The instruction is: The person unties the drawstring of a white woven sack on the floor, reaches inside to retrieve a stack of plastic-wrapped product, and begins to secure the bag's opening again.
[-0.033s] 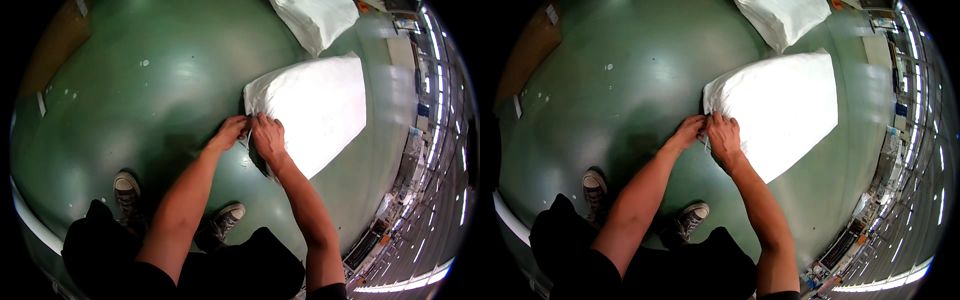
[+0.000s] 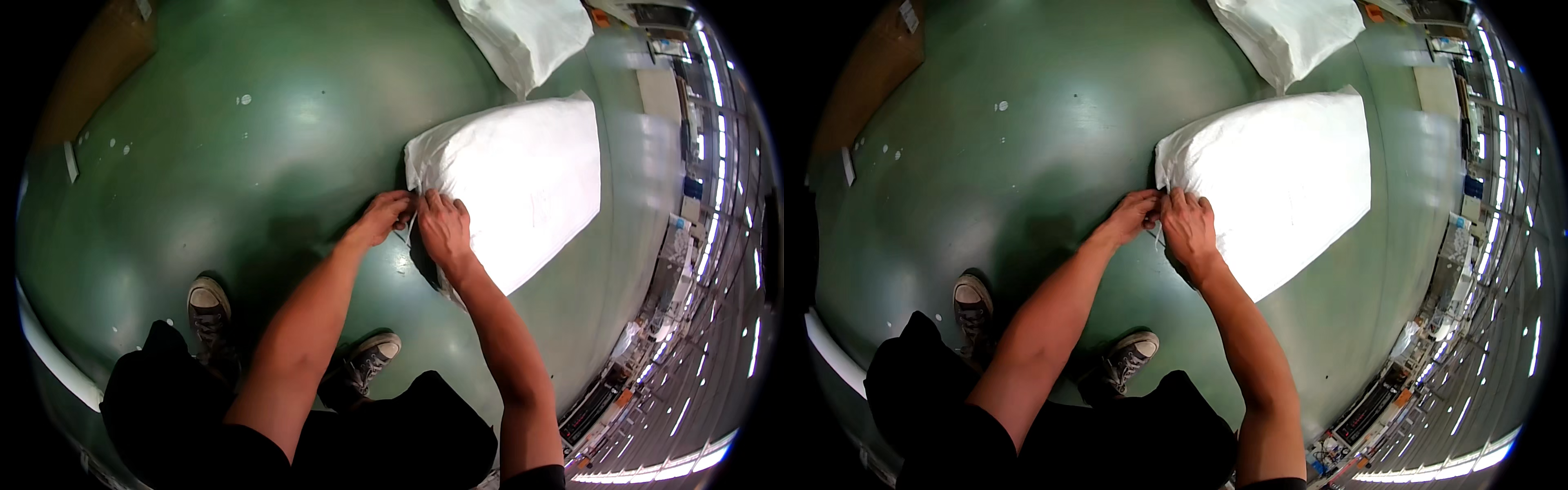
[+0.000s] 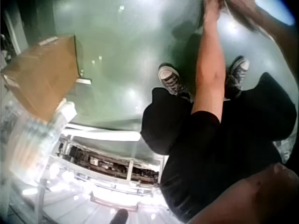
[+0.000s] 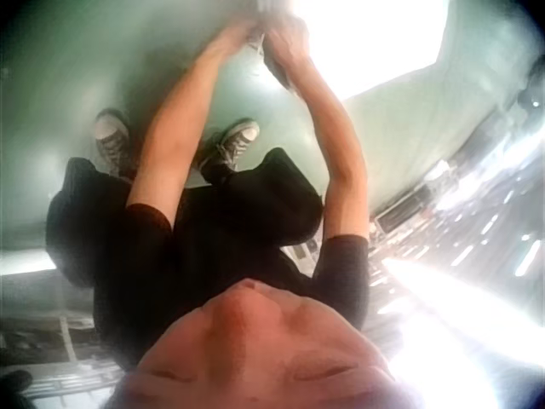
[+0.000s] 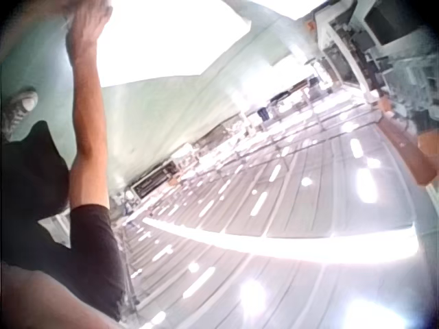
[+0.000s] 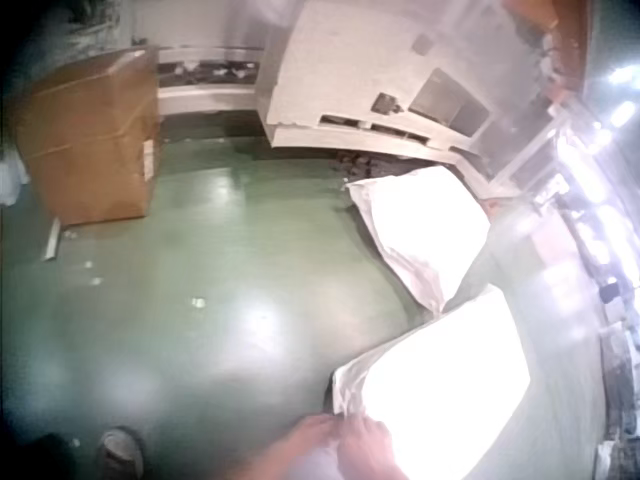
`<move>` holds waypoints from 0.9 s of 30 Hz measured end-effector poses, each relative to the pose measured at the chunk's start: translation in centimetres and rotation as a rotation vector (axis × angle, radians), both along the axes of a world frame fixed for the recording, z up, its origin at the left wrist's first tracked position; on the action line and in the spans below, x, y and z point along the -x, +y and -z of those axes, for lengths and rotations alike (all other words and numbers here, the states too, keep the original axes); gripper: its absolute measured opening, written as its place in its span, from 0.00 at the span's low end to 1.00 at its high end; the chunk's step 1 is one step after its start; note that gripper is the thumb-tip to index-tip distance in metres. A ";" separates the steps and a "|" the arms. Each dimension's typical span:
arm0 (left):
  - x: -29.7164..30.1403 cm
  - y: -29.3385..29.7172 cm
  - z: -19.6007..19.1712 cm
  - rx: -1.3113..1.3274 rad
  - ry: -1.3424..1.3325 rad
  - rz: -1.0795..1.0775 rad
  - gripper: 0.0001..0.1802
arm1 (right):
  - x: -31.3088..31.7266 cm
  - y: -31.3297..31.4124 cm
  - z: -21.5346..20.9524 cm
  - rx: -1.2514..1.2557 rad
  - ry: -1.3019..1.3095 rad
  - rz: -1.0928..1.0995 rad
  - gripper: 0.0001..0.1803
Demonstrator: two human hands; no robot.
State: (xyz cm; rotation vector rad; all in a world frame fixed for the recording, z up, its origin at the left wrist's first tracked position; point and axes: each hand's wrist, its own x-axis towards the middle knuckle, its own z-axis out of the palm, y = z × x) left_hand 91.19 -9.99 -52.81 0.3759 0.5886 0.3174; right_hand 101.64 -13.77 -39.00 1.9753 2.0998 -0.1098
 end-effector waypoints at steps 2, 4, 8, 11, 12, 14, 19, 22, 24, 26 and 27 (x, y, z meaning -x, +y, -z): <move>-0.1 0.0 -0.1 0.028 0.009 0.014 0.06 | 0.0 0.0 0.3 -0.027 -0.040 -0.047 0.03; -0.1 0.0 -0.2 0.046 0.015 0.023 0.06 | 0.3 0.0 0.7 -0.035 -0.110 -0.096 0.02; -0.2 -0.1 0.4 0.052 -0.010 0.025 0.07 | 1.0 0.5 1.0 0.083 -0.238 -0.179 0.05; -0.4 -0.4 0.4 0.097 -0.024 0.000 0.07 | 0.9 0.7 1.0 0.123 -0.291 -0.265 0.07; -0.6 -0.5 0.4 0.114 -0.026 0.000 0.07 | 0.8 0.7 1.0 0.144 -0.299 -0.279 0.07; -0.7 -0.4 0.5 0.144 -0.028 -0.003 0.07 | -0.1 1.0 1.2 0.151 -0.263 -0.331 0.07; -0.4 0.1 1.2 -0.013 -0.028 0.086 0.08 | -1.9 1.7 1.5 0.133 -0.143 -0.420 0.06; -0.4 0.5 0.7 -0.126 0.007 0.123 0.08 | -2.0 0.9 1.5 0.047 -0.052 -0.334 0.04; -0.5 0.5 0.0 -0.191 0.023 0.131 0.09 | -2.1 -0.1 1.3 -0.050 0.028 -0.240 0.03; -0.2 0.6 -1.0 -0.252 0.029 0.119 0.12 | -1.6 -1.0 0.9 -0.156 0.080 -0.152 0.04; 0.0 0.0 -1.5 -0.301 0.138 0.040 0.13 | -1.6 -2.1 1.5 -0.185 0.065 -0.087 0.06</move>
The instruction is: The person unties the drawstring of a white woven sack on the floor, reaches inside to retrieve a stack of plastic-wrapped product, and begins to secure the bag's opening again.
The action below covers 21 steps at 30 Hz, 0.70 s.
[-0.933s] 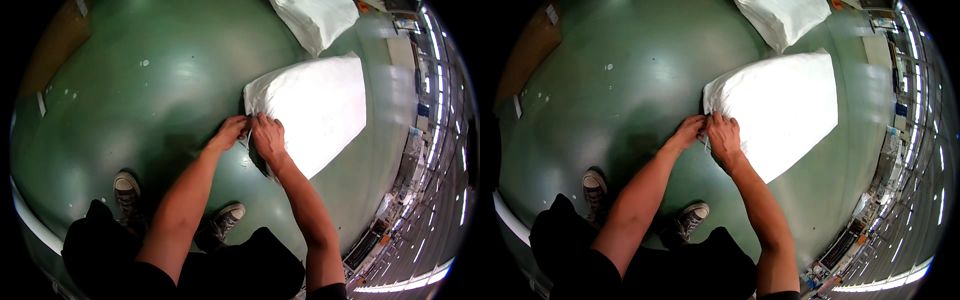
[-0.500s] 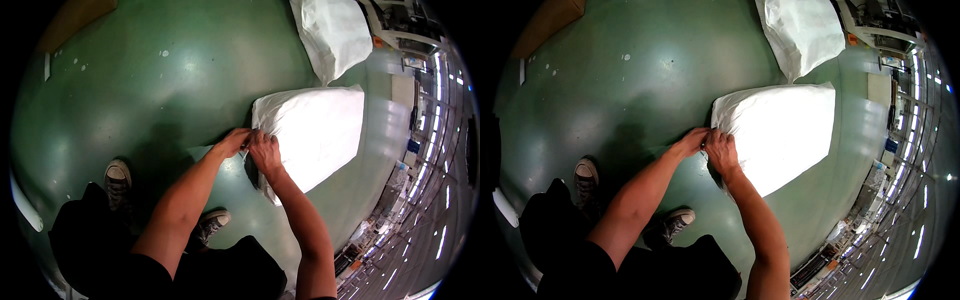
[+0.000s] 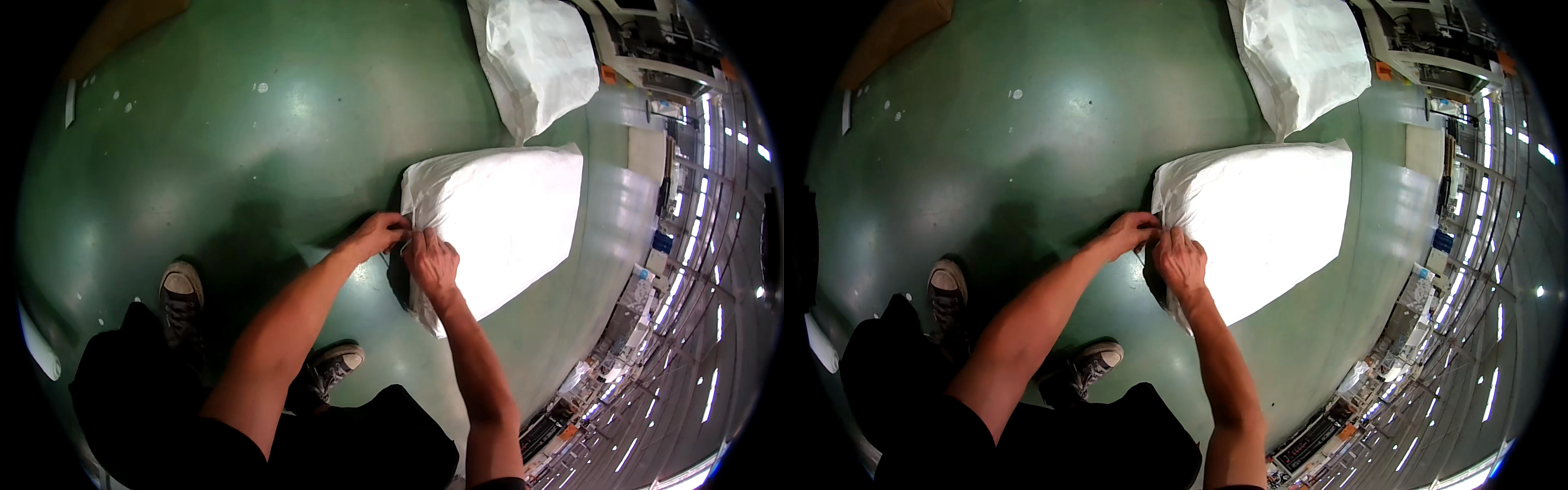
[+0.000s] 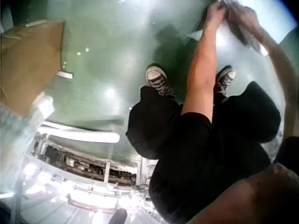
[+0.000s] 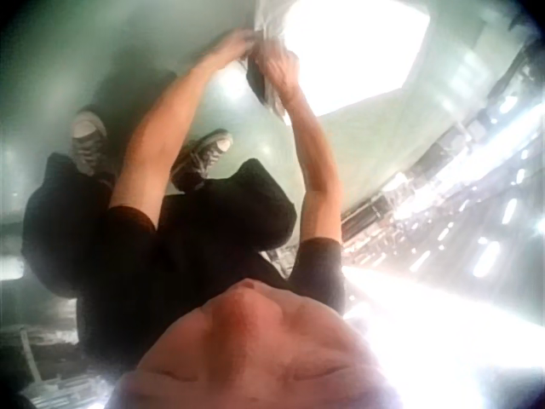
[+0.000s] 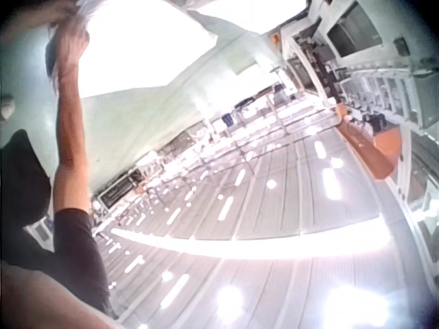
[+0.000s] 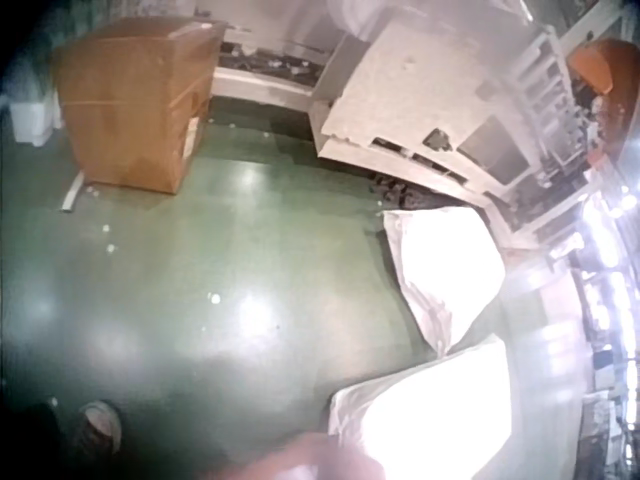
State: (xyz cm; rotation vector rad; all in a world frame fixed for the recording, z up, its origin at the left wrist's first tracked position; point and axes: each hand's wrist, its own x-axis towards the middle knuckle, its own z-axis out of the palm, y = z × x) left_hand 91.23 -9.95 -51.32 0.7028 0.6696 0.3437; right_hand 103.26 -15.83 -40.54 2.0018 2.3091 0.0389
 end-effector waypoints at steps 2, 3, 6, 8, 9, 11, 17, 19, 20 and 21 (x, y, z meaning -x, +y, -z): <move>0.5 -1.2 -1.2 -0.127 0.188 -0.178 0.15 | 0.4 -0.7 -0.1 -0.019 0.008 0.018 0.07; 0.7 -1.4 -1.9 -0.009 0.162 -0.135 0.15 | 0.5 -0.9 -0.1 -0.030 0.011 0.028 0.07; 0.6 -1.5 -4.3 0.298 0.119 -0.023 0.16 | 0.1 -1.4 0.1 -0.053 0.024 0.066 0.09; 0.5 -1.3 -4.0 0.307 0.103 -0.029 0.17 | 0.2 -1.3 0.1 -0.066 0.029 0.052 0.09; 0.4 -1.2 -3.8 0.312 0.093 -0.032 0.17 | 0.2 -1.4 0.1 -0.066 0.022 0.037 0.09; 0.0 -0.3 -3.3 0.290 0.132 0.036 0.16 | 0.1 -1.2 0.0 -0.062 0.013 0.000 0.08; 0.0 0.2 -4.6 -0.094 0.345 0.097 0.11 | 0.1 -1.5 -2.0 -0.060 0.129 0.127 0.06; 0.0 -0.9 -4.4 -0.285 0.418 -0.008 0.10 | -0.1 -1.8 -2.4 -0.125 0.237 0.250 0.06; 0.3 -1.8 -3.5 -0.378 0.443 -0.104 0.10 | 0.4 -1.5 -3.0 -0.078 0.295 0.290 0.05; 0.4 -2.7 -2.5 -0.472 0.466 -0.200 0.09 | 0.7 -1.3 -3.0 -0.051 0.356 0.358 0.04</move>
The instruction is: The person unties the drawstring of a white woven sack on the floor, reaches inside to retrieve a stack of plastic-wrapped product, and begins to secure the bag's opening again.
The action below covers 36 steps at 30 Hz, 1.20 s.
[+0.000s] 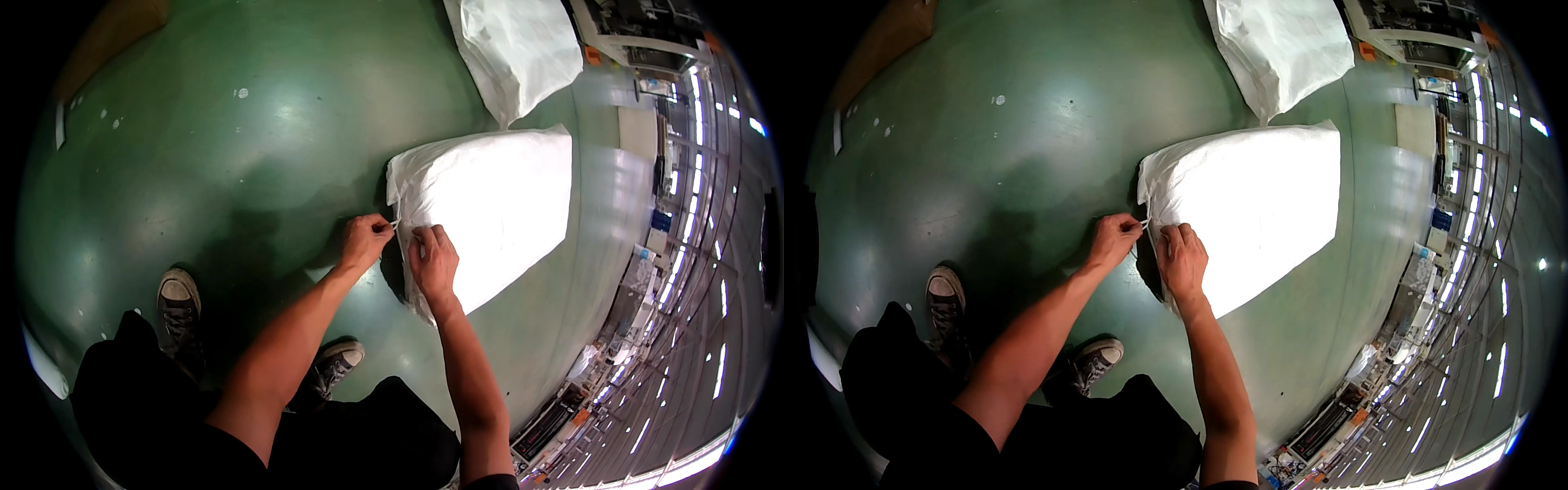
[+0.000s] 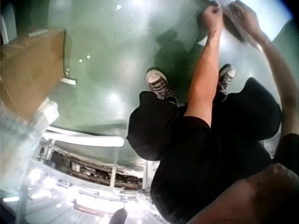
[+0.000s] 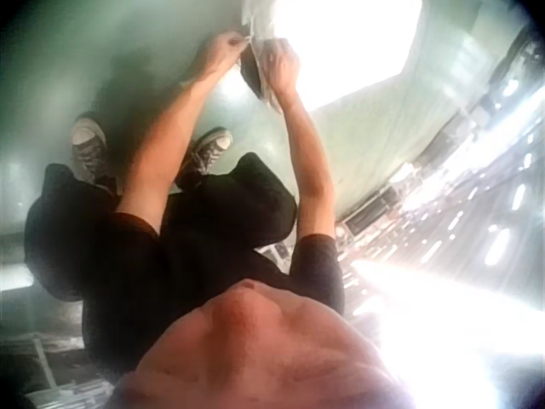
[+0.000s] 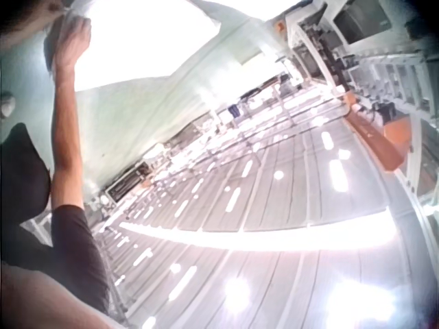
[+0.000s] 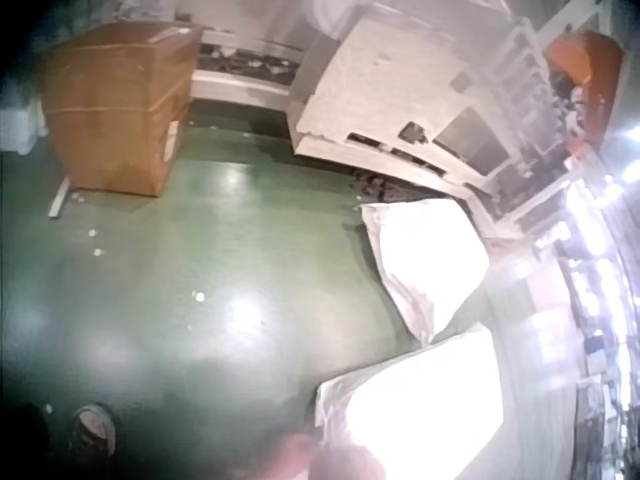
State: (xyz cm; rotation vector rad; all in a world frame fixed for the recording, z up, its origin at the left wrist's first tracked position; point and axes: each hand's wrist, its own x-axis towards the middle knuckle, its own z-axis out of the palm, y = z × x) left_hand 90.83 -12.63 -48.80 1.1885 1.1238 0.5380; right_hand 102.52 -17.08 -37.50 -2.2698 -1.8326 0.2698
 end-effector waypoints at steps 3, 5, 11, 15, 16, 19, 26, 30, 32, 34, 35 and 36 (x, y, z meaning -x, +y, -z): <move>-0.8 -0.4 -1.3 0.488 -0.404 -0.264 0.08 | -0.5 0.5 -0.1 0.078 0.194 0.167 0.04; -0.9 -0.6 -1.7 0.772 -0.657 -0.327 0.11 | -1.2 0.9 -0.6 0.129 0.345 0.236 0.06; -0.1 1.3 -1.1 0.960 -0.511 0.084 0.18 | -1.7 0.5 -0.9 0.127 0.589 0.291 0.08; 0.6 -1.5 -3.6 -0.056 -0.154 0.127 0.16 | -1.9 0.4 -1.0 0.158 0.659 0.335 0.08; 0.8 -3.4 -2.9 -0.379 -0.186 0.056 0.15 | -1.8 0.6 -1.1 0.162 0.676 0.345 0.08; 4.0 -6.8 -4.5 -0.662 -0.245 0.462 0.09 | -2.3 0.4 -1.0 0.143 0.734 0.352 0.08; 1.9 -3.3 3.5 0.178 -0.115 -0.162 0.15 | -3.0 1.1 -1.8 0.261 0.838 0.409 0.09; -1.2 0.3 1.3 0.507 -0.454 -0.121 0.17 | -3.1 0.6 -1.1 0.235 0.829 0.427 0.09; -2.0 0.8 -0.2 0.482 -0.373 -0.063 0.17 | -3.0 0.6 -1.2 0.225 0.817 0.432 0.09; -1.9 1.0 -0.4 0.491 -0.342 -0.060 0.17 | -2.9 0.7 -1.3 0.216 0.804 0.427 0.09; -1.6 1.2 0.2 0.530 -0.362 -0.055 0.17 | -2.6 0.8 -1.3 0.214 0.800 0.425 0.09; -1.4 1.4 0.8 0.569 -0.381 -0.050 0.17 | -2.4 0.9 -1.3 0.218 0.797 0.426 0.09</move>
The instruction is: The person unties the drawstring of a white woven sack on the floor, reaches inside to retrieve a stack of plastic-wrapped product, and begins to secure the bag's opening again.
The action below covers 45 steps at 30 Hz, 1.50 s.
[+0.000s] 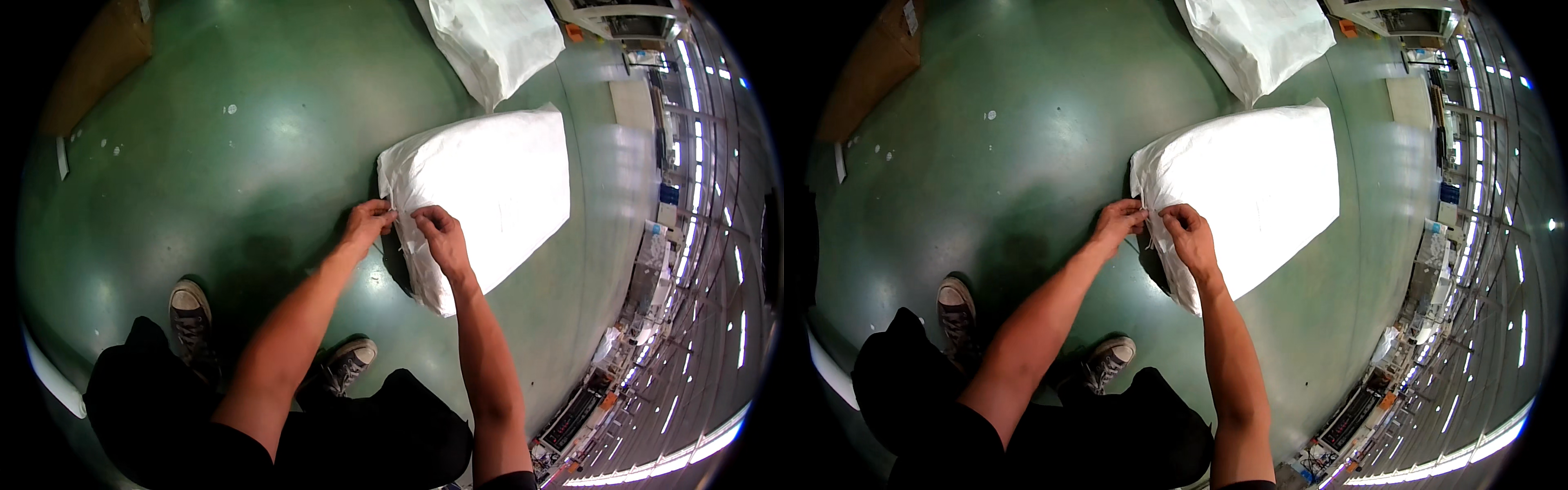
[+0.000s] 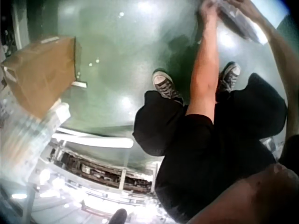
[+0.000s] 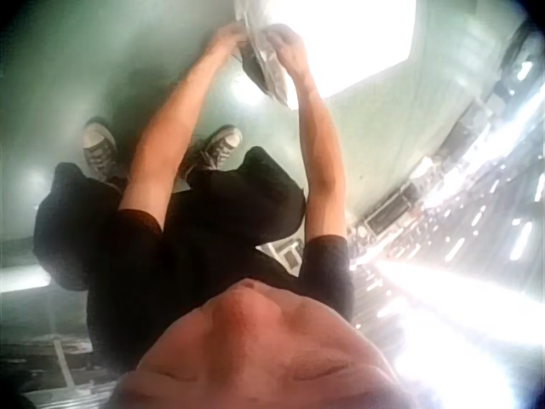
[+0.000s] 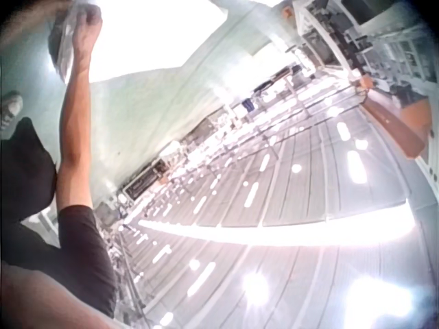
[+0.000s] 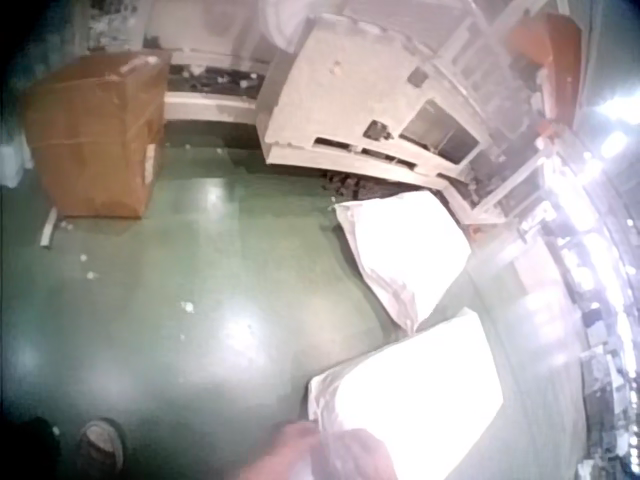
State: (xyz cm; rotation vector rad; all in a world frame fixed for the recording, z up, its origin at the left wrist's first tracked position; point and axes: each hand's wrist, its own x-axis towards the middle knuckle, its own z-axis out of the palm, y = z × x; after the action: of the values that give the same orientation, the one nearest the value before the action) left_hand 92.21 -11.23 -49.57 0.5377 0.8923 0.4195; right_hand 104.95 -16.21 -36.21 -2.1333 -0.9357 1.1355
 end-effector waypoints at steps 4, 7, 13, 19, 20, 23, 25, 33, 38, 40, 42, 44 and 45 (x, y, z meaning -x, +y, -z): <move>0.4 2.4 0.2 -0.317 0.094 0.265 0.15 | -0.2 -0.1 -0.1 -0.010 -0.012 0.002 0.09; 0.5 3.9 0.0 -0.550 0.183 0.455 0.11 | -0.3 -0.2 0.1 -0.019 -0.009 0.000 0.09; 2.9 5.0 0.6 -1.121 0.913 0.462 0.11 | 0.1 0.2 0.1 -0.001 -0.007 -0.024 0.10; 3.9 3.1 -5.5 -1.452 0.776 -0.012 0.10 | -1.0 -0.6 -0.3 -0.025 -0.017 0.007 0.10; 3.5 2.1 -5.0 -1.273 0.702 -0.031 0.10 | -0.5 -0.2 -0.1 -0.026 -0.017 -0.010 0.10; 0.7 -0.4 -2.8 -0.798 0.487 -0.054 0.08 | -0.2 -0.1 0.3 -0.036 -0.011 -0.032 0.10; -0.4 0.0 -2.4 -0.543 0.395 -0.045 0.07 | 0.1 -0.3 0.5 -0.042 -0.017 -0.009 0.10; -1.3 1.7 -0.4 0.151 0.069 -0.099 0.07 | 0.1 -0.4 0.6 -0.064 -0.068 -0.015 0.10; 0.8 2.6 0.7 0.222 -0.089 -0.106 0.08 | 0.5 -0.5 0.3 -0.058 -0.093 -0.026 0.10; 2.1 3.3 1.3 0.092 -0.075 0.008 0.10 | 1.1 -0.4 0.3 -0.046 -0.098 -0.044 0.10; 3.5 5.6 -0.1 -0.082 0.044 0.012 0.11 | 0.4 -0.1 0.1 -0.058 -0.108 -0.044 0.10; 6.8 9.8 -1.9 0.058 -0.433 -0.375 0.12 | -0.3 -0.8 0.3 -0.070 -0.086 -0.018 0.10; 9.5 12.7 -2.0 0.135 -0.821 -0.507 0.12 | 0.1 -0.9 0.6 -0.079 -0.083 -0.018 0.10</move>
State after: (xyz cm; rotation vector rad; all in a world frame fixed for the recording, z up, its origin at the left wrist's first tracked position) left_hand 82.69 1.42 -47.56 -0.0234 0.2393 0.9476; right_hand 104.88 -17.12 -36.77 -2.1257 -1.0220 1.0087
